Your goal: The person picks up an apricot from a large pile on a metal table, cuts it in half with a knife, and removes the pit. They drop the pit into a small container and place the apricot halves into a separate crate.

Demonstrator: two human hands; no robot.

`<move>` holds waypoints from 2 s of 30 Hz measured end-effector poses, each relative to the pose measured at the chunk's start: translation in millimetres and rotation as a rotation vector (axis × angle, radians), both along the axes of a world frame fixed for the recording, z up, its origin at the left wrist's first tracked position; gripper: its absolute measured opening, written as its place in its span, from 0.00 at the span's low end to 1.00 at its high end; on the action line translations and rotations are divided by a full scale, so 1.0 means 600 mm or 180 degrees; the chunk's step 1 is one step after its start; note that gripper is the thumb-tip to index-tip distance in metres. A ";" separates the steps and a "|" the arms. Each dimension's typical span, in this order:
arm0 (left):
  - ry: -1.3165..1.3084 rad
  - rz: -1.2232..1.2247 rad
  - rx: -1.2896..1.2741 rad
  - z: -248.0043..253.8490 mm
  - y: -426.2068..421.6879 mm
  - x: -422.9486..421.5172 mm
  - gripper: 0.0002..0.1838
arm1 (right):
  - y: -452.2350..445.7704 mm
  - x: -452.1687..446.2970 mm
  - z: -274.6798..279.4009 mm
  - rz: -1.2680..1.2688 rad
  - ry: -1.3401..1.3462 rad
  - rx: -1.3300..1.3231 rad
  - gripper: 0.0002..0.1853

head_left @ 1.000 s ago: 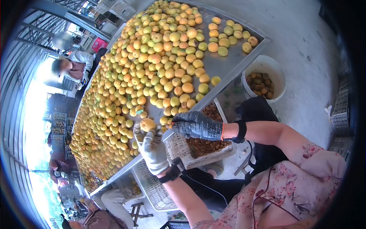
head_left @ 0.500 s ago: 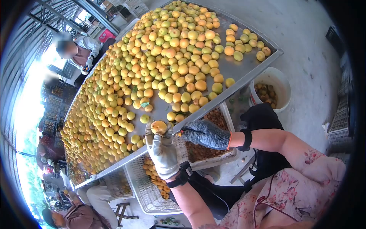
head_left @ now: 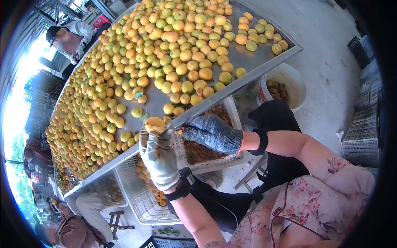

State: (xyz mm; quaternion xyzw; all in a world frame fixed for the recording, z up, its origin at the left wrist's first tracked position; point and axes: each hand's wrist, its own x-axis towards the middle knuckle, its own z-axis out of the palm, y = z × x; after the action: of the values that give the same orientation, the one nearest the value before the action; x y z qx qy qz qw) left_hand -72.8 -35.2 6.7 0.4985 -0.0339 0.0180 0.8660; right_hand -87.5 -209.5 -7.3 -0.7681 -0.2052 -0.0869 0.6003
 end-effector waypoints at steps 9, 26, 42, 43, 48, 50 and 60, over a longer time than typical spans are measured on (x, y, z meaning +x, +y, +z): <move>0.0146 0.0075 0.0249 0.026 -0.014 -0.001 0.18 | 0.019 0.007 -0.006 0.0123 0.0538 0.0365 0.12; -0.0017 0.0057 -0.1169 -0.043 -0.040 0.003 0.26 | 0.032 0.005 -0.011 -0.0243 0.0186 -0.0772 0.17; 0.0394 0.0073 -0.0760 -0.041 -0.025 0.001 0.14 | 0.030 0.015 -0.036 -0.0269 0.0052 -0.0050 0.14; 0.0401 0.0040 -0.0805 -0.043 -0.021 0.000 0.15 | 0.031 0.010 -0.036 -0.0312 -0.0118 -0.0086 0.14; 0.0151 0.0014 -0.0097 0.007 -0.032 -0.006 0.24 | 0.022 0.009 -0.023 -0.0312 0.0087 -0.0077 0.13; 0.0102 0.0089 0.0229 0.008 -0.029 -0.007 0.24 | 0.027 0.011 -0.028 -0.0295 -0.0013 0.0012 0.12; -0.0074 -0.0001 0.0019 -0.021 -0.049 0.005 0.22 | 0.040 0.018 -0.044 -0.0460 0.0223 0.0148 0.16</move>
State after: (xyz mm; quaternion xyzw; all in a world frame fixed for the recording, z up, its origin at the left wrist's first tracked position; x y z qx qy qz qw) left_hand -69.8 -64.5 -6.1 0.5009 -0.0442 0.0235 0.8641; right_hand -76.6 -185.5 -33.9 -0.7693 -0.1260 -0.1079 0.6169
